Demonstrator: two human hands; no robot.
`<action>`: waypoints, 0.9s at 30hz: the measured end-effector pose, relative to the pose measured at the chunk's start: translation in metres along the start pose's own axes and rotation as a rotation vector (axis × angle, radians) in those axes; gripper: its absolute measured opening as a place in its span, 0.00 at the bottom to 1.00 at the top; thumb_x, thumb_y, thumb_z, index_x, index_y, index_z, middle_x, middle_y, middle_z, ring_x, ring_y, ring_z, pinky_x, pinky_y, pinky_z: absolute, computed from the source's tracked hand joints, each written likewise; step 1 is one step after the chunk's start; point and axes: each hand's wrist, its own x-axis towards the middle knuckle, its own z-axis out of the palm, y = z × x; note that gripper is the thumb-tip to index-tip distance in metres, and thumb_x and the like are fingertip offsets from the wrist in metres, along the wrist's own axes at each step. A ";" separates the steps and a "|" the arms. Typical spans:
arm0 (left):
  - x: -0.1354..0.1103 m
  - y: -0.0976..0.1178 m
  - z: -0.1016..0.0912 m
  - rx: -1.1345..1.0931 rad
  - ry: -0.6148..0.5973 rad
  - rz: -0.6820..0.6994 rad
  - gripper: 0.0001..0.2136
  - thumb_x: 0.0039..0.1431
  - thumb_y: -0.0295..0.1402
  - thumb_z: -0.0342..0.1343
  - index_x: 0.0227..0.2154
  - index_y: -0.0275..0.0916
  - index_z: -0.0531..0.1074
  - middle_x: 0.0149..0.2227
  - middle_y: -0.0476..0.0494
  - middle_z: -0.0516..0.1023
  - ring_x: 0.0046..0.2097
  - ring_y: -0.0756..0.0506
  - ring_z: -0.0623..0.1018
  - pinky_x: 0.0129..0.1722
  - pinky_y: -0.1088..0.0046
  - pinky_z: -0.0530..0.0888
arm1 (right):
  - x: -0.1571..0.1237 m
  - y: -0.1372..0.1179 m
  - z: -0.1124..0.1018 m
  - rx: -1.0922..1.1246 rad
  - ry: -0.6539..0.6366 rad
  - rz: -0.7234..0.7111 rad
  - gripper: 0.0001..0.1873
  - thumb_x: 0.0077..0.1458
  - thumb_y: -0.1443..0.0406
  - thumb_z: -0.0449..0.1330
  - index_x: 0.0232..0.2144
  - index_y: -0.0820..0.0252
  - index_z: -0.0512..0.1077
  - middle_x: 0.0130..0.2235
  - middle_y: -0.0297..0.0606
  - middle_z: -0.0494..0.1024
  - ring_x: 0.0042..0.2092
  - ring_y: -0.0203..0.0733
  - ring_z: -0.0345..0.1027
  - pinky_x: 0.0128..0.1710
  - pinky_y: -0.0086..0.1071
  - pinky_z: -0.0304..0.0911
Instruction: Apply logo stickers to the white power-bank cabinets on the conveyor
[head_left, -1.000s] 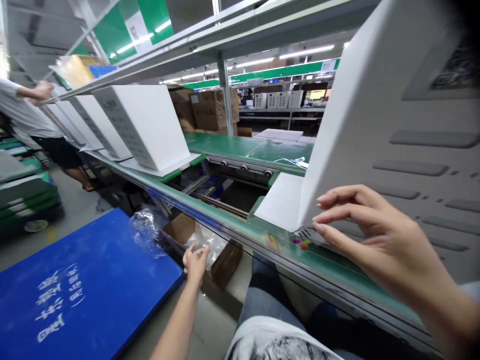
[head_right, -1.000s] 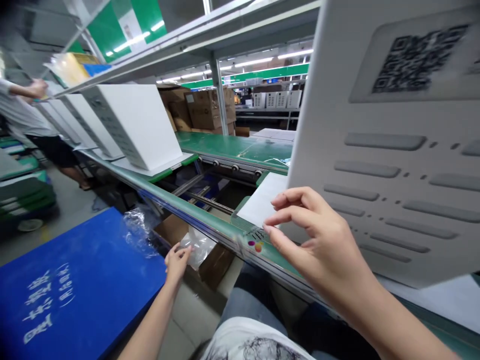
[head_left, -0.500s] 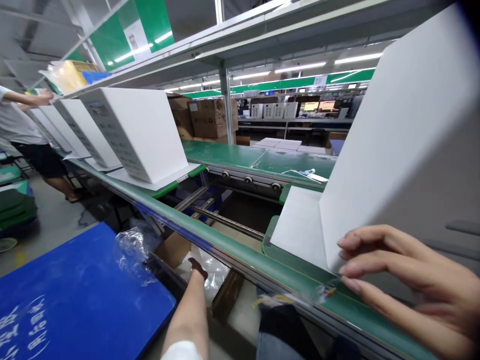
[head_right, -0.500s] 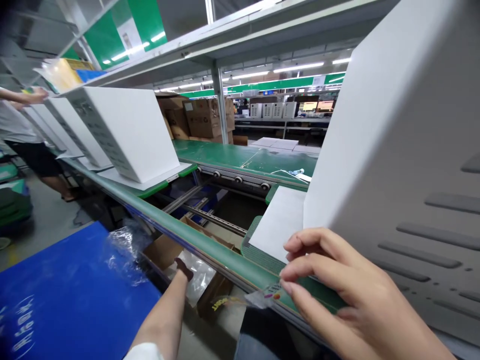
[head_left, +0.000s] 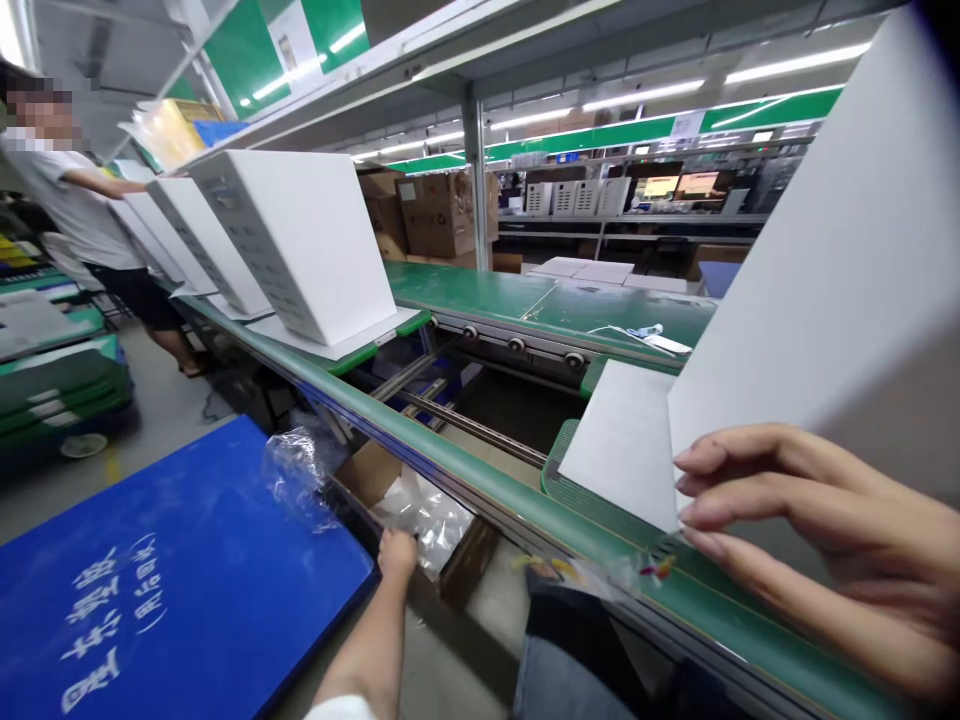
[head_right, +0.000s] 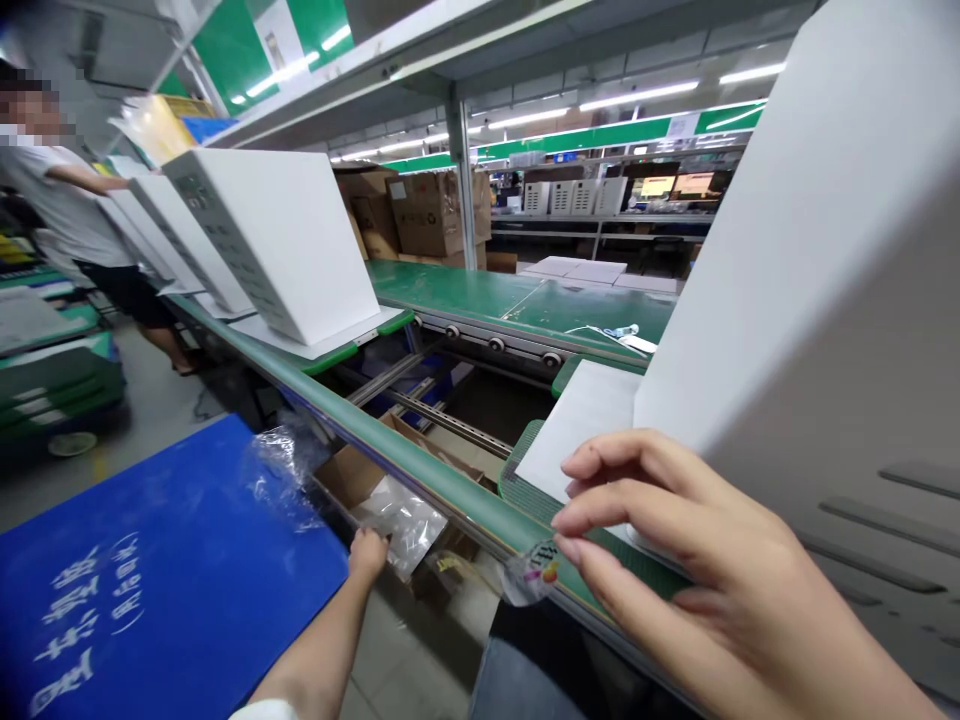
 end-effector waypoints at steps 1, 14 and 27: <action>-0.008 0.001 -0.006 -0.057 0.066 -0.026 0.15 0.55 0.30 0.56 0.45 0.31 0.67 0.55 0.35 0.62 0.56 0.38 0.64 0.54 0.54 0.64 | 0.002 -0.001 -0.005 -0.029 -0.043 -0.041 0.03 0.54 0.66 0.58 0.32 0.51 0.70 0.41 0.34 0.68 0.42 0.36 0.66 0.37 0.27 0.64; -0.245 0.160 -0.236 -0.912 0.231 1.294 0.05 0.53 0.28 0.57 0.34 0.38 0.70 0.38 0.46 0.70 0.43 0.49 0.72 0.45 0.72 0.70 | 0.001 -0.034 -0.046 -0.187 -0.282 -0.268 0.19 0.48 0.79 0.49 0.38 0.58 0.71 0.39 0.39 0.63 0.33 0.33 0.61 0.29 0.26 0.59; -0.408 0.235 -0.260 -0.228 -0.026 1.954 0.06 0.47 0.24 0.62 0.24 0.35 0.70 0.28 0.53 0.72 0.30 0.57 0.72 0.31 0.85 0.68 | -0.046 -0.049 -0.131 -0.169 -0.203 -0.100 0.10 0.51 0.75 0.52 0.35 0.60 0.58 0.34 0.33 0.65 0.32 0.32 0.60 0.27 0.24 0.54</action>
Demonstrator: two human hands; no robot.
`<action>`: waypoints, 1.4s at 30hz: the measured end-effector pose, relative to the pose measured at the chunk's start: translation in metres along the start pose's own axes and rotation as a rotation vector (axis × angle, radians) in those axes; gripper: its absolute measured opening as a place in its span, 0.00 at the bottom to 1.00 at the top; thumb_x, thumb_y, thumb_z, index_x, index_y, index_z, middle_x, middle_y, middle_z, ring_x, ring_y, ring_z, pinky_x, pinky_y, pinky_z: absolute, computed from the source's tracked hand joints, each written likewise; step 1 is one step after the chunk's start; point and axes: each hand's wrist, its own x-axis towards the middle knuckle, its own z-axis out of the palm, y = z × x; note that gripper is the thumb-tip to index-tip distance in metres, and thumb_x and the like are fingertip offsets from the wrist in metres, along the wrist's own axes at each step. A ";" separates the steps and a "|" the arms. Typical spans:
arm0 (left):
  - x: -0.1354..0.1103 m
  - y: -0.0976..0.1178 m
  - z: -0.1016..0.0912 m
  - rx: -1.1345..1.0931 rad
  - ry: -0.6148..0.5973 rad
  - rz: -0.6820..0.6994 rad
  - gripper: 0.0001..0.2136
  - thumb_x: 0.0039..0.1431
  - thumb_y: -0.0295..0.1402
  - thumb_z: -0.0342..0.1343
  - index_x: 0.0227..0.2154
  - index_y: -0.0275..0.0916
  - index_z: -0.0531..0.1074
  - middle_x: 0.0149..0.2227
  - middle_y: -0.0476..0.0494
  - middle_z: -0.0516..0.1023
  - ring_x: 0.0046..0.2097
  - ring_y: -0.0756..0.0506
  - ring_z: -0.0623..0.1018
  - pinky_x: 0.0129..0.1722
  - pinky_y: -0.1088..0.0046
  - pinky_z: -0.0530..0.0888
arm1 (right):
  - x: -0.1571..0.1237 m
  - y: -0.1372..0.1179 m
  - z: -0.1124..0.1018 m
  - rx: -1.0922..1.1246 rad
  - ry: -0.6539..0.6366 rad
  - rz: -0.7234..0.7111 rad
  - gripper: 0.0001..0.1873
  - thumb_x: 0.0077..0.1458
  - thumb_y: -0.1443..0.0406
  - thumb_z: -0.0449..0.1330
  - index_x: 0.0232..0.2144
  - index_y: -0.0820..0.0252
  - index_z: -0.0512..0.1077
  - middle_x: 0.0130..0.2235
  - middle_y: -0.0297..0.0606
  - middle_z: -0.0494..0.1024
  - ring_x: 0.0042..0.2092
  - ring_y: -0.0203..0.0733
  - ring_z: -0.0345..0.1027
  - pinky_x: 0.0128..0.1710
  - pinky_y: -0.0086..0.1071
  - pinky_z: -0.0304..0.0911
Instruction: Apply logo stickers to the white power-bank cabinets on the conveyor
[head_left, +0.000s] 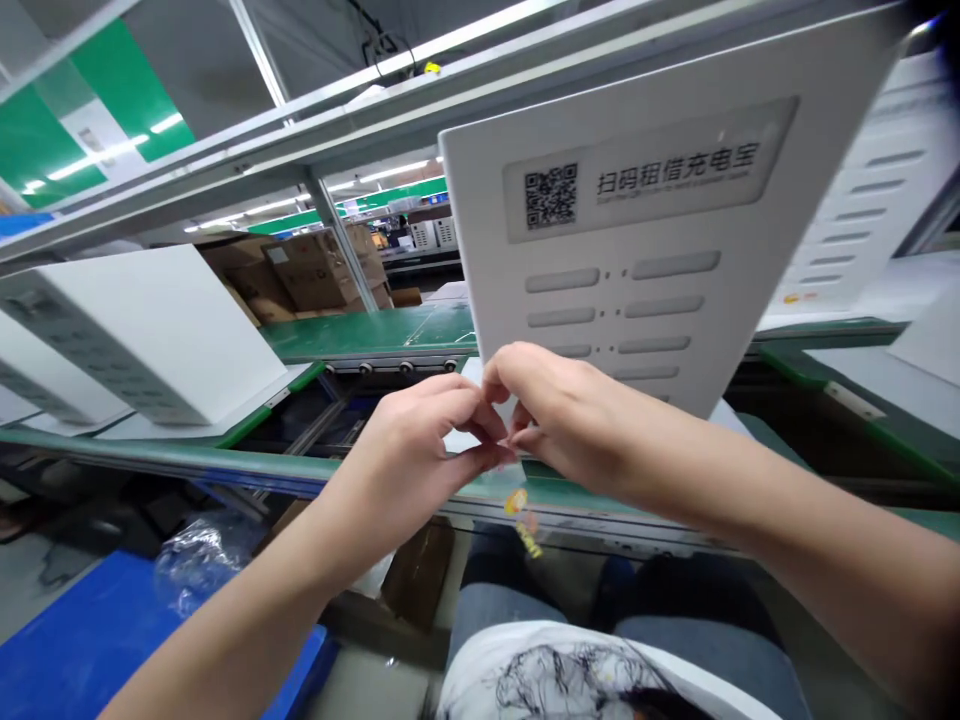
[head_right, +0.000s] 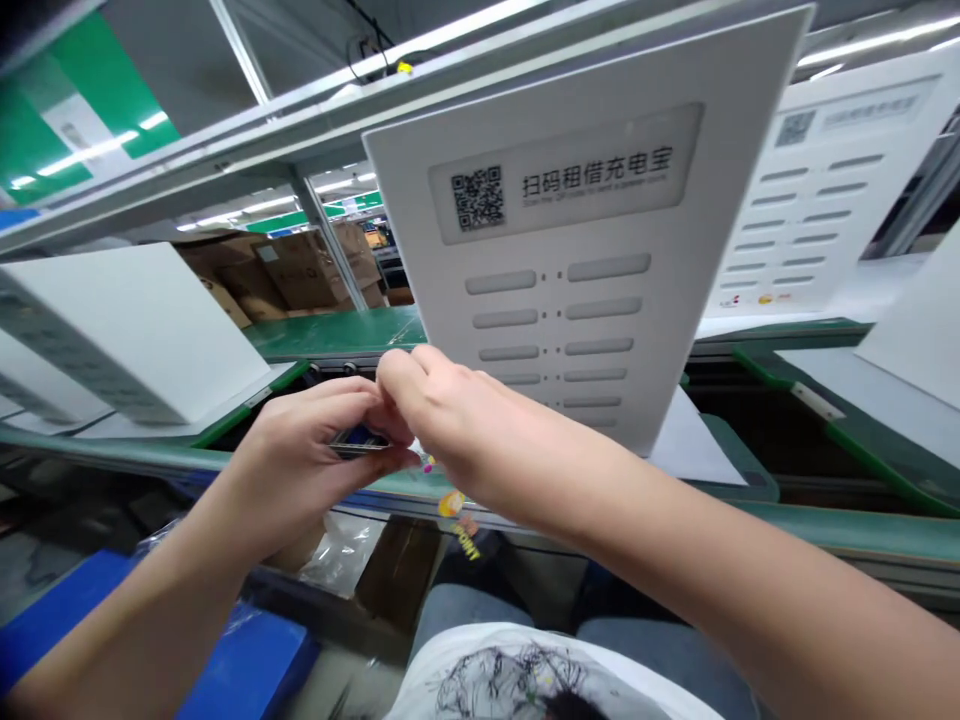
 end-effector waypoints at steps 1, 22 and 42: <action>0.003 0.003 0.003 0.019 -0.018 0.016 0.06 0.47 0.23 0.62 0.24 0.35 0.70 0.27 0.53 0.72 0.30 0.57 0.72 0.31 0.86 0.68 | -0.003 0.001 -0.002 -0.003 0.018 -0.005 0.09 0.52 0.75 0.53 0.35 0.60 0.58 0.34 0.33 0.65 0.32 0.32 0.60 0.27 0.24 0.54; 0.031 0.003 0.014 -0.138 0.279 -0.157 0.03 0.46 0.31 0.63 0.26 0.39 0.78 0.32 0.46 0.72 0.33 0.50 0.72 0.27 0.76 0.70 | -0.117 0.068 0.078 0.868 0.707 0.714 0.20 0.53 0.49 0.57 0.36 0.58 0.76 0.50 0.44 0.66 0.53 0.45 0.59 0.55 0.45 0.53; -0.033 -0.067 0.142 -0.720 0.401 -0.671 0.09 0.41 0.30 0.66 0.29 0.39 0.78 0.34 0.46 0.71 0.35 0.52 0.72 0.34 0.77 0.70 | -0.169 0.102 0.057 0.631 0.839 0.938 0.12 0.36 0.61 0.71 0.26 0.59 0.77 0.39 0.40 0.68 0.40 0.39 0.66 0.41 0.35 0.65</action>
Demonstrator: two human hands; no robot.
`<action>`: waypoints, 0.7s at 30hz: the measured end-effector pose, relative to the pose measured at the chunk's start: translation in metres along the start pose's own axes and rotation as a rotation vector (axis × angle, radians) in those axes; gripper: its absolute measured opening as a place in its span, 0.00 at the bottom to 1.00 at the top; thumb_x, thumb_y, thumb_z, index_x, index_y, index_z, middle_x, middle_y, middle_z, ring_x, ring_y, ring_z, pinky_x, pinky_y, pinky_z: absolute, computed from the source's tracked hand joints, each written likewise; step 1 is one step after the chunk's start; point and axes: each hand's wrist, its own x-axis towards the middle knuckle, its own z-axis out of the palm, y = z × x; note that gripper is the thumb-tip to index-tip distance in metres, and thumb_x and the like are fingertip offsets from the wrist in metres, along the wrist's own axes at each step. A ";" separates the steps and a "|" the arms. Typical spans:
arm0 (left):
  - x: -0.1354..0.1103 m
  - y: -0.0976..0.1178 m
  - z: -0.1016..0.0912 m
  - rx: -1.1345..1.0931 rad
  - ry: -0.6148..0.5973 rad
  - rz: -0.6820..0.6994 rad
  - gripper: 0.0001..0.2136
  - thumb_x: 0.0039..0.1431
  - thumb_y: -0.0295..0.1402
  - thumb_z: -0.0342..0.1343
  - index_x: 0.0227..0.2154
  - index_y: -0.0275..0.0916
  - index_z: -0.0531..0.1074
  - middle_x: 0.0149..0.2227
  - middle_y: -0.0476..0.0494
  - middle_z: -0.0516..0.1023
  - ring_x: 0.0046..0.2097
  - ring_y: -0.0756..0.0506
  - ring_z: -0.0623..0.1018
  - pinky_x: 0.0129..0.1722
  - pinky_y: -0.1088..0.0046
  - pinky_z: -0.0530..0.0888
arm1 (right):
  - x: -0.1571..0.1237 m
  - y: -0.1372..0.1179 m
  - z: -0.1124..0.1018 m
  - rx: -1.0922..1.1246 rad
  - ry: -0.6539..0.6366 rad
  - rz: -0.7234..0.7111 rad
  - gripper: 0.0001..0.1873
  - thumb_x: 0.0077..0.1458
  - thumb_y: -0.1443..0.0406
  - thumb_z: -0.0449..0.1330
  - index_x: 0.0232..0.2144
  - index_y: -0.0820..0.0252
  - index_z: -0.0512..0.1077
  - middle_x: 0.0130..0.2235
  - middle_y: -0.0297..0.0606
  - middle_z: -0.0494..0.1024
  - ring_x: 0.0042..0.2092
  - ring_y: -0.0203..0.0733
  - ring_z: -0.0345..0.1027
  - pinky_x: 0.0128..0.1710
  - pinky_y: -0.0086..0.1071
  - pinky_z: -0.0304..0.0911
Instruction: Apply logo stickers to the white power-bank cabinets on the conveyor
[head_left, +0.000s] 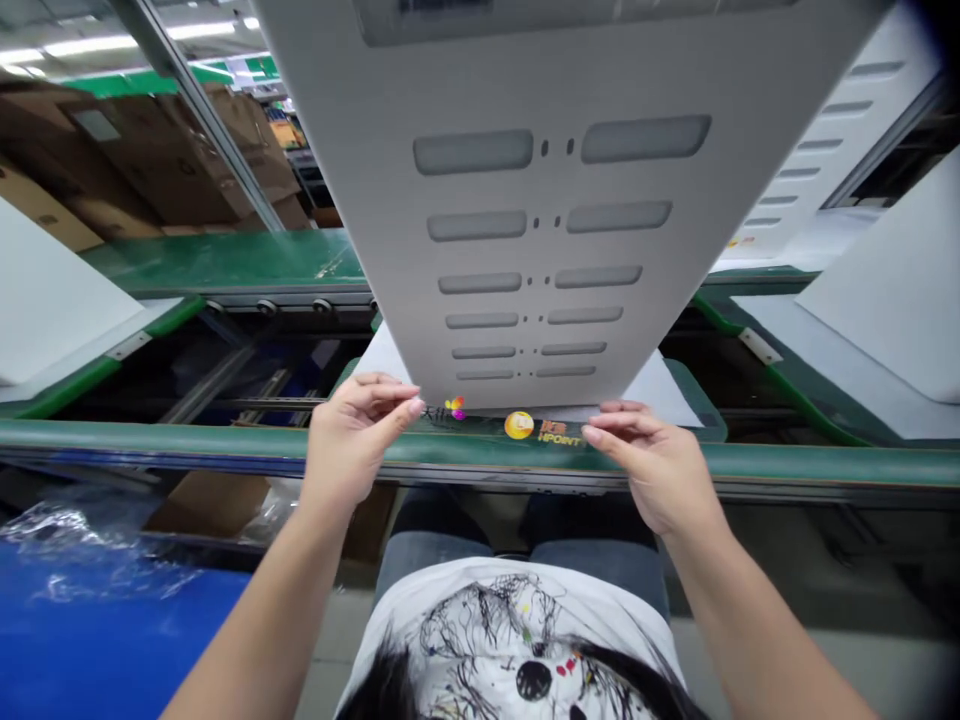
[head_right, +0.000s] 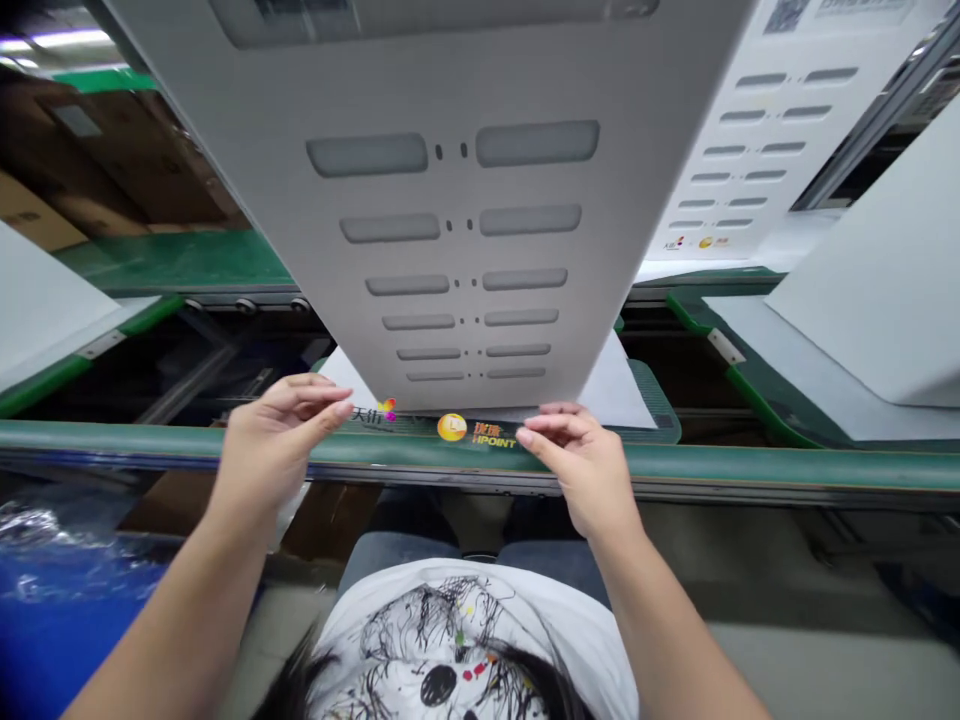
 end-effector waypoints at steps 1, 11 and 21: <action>-0.003 -0.009 0.004 -0.013 0.008 -0.020 0.08 0.41 0.31 0.66 0.28 0.38 0.78 0.33 0.46 0.71 0.36 0.52 0.72 0.35 0.77 0.70 | 0.002 0.003 -0.005 -0.046 0.023 -0.020 0.11 0.36 0.61 0.71 0.25 0.59 0.77 0.39 0.41 0.68 0.43 0.41 0.65 0.42 0.36 0.64; -0.015 -0.039 0.031 -0.347 -0.061 -0.342 0.07 0.44 0.31 0.64 0.24 0.35 0.73 0.30 0.50 0.67 0.32 0.55 0.68 0.35 0.81 0.66 | 0.016 0.016 -0.020 -0.137 0.067 -0.006 0.13 0.37 0.59 0.70 0.25 0.59 0.74 0.38 0.39 0.70 0.40 0.39 0.65 0.43 0.35 0.63; -0.014 -0.049 0.027 -0.040 -0.023 -0.134 0.06 0.46 0.32 0.63 0.27 0.36 0.75 0.34 0.47 0.68 0.35 0.53 0.71 0.36 0.78 0.69 | 0.022 0.018 -0.011 -0.107 0.108 0.062 0.16 0.36 0.60 0.70 0.29 0.61 0.74 0.35 0.38 0.72 0.34 0.37 0.67 0.39 0.35 0.64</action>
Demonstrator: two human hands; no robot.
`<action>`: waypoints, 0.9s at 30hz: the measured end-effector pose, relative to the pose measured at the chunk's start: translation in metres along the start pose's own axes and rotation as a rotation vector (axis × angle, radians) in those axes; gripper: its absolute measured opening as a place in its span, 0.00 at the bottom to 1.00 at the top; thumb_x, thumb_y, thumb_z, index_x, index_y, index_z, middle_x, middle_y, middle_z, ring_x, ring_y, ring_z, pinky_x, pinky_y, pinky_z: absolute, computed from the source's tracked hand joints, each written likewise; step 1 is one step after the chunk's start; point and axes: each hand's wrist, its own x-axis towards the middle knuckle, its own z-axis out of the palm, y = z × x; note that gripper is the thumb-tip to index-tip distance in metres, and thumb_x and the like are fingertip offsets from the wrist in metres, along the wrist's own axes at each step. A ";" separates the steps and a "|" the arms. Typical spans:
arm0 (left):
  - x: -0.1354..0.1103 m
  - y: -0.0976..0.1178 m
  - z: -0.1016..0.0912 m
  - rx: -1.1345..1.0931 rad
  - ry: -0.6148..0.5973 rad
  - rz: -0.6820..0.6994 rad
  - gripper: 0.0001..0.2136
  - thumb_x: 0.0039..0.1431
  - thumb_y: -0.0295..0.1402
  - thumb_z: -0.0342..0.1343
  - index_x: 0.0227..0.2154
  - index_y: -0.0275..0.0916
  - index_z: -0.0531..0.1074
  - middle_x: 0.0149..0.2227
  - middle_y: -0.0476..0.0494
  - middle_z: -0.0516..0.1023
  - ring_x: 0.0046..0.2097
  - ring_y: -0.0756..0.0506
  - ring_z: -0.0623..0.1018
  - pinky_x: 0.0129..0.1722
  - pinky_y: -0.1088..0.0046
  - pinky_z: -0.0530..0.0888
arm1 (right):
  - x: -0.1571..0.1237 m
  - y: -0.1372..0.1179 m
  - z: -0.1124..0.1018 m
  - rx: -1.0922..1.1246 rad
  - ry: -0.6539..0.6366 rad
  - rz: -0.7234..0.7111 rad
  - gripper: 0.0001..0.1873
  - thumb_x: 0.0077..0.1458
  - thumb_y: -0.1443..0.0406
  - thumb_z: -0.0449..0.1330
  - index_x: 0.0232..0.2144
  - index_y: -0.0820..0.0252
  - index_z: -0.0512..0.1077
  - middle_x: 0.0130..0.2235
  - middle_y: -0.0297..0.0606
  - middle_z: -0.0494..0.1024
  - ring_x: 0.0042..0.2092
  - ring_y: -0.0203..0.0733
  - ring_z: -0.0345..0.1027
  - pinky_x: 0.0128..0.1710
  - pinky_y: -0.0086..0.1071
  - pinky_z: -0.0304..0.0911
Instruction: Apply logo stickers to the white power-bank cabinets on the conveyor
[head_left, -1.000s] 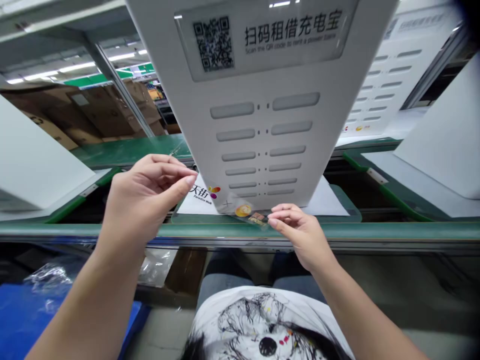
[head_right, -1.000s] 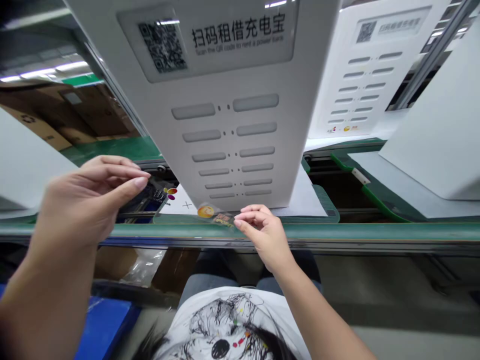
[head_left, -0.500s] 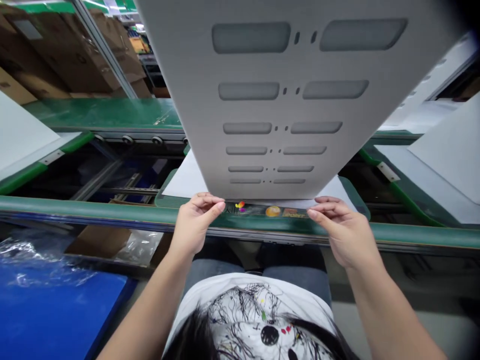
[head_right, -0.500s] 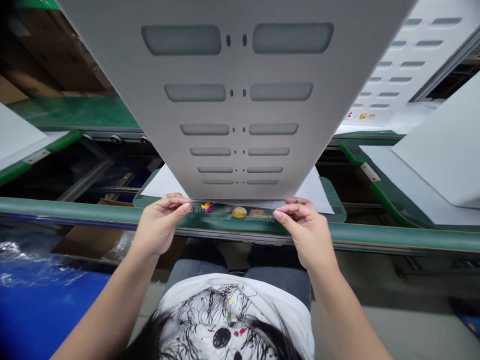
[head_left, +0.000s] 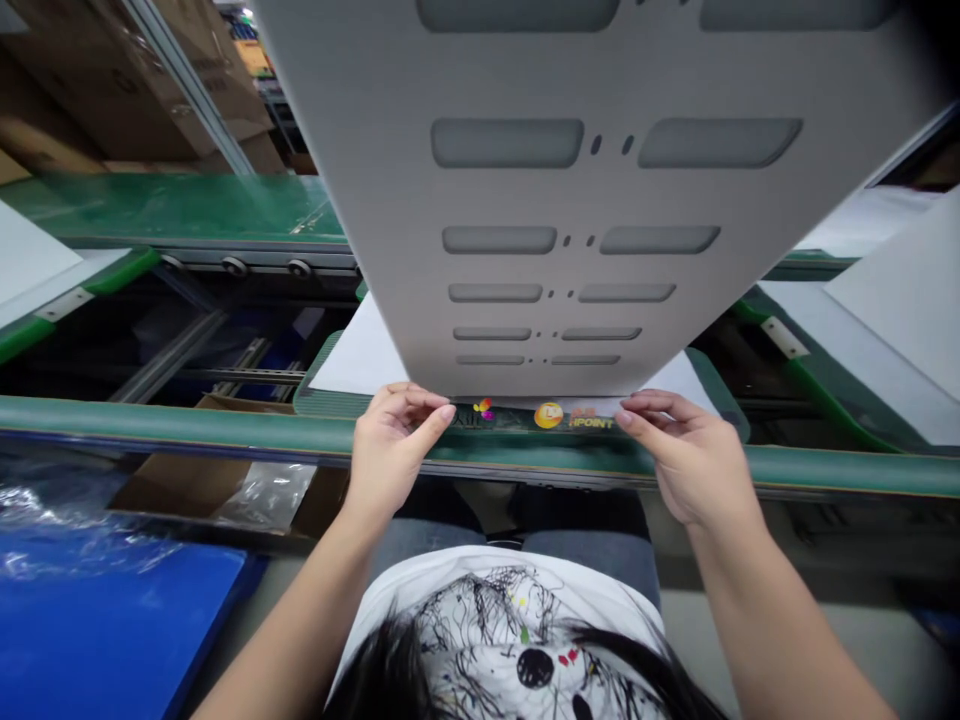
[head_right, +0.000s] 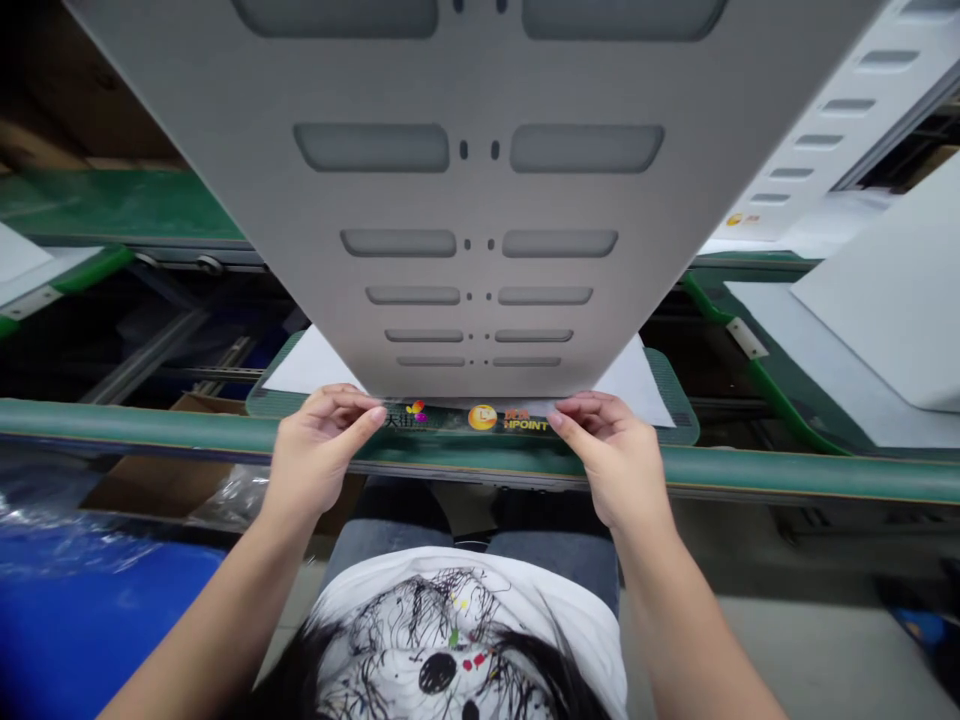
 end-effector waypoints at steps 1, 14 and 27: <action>0.000 0.000 0.000 0.040 0.023 0.029 0.06 0.46 0.32 0.63 0.28 0.36 0.76 0.34 0.47 0.68 0.35 0.52 0.71 0.36 0.78 0.70 | 0.001 0.000 0.000 0.004 0.008 0.007 0.17 0.36 0.60 0.70 0.29 0.61 0.74 0.35 0.39 0.72 0.34 0.37 0.67 0.39 0.36 0.64; 0.013 -0.022 0.018 0.044 0.138 -0.032 0.09 0.44 0.36 0.64 0.26 0.35 0.76 0.33 0.47 0.66 0.35 0.52 0.70 0.34 0.77 0.69 | 0.015 0.011 0.008 0.045 0.080 -0.132 0.12 0.36 0.63 0.70 0.23 0.62 0.73 0.37 0.38 0.68 0.38 0.37 0.65 0.38 0.32 0.62; 0.020 -0.017 0.041 0.261 0.254 -0.069 0.05 0.44 0.33 0.61 0.22 0.36 0.76 0.29 0.48 0.67 0.32 0.50 0.71 0.35 0.74 0.69 | 0.036 0.028 0.004 -0.400 0.242 -0.284 0.12 0.39 0.57 0.68 0.25 0.60 0.76 0.35 0.36 0.68 0.31 0.35 0.60 0.30 0.32 0.56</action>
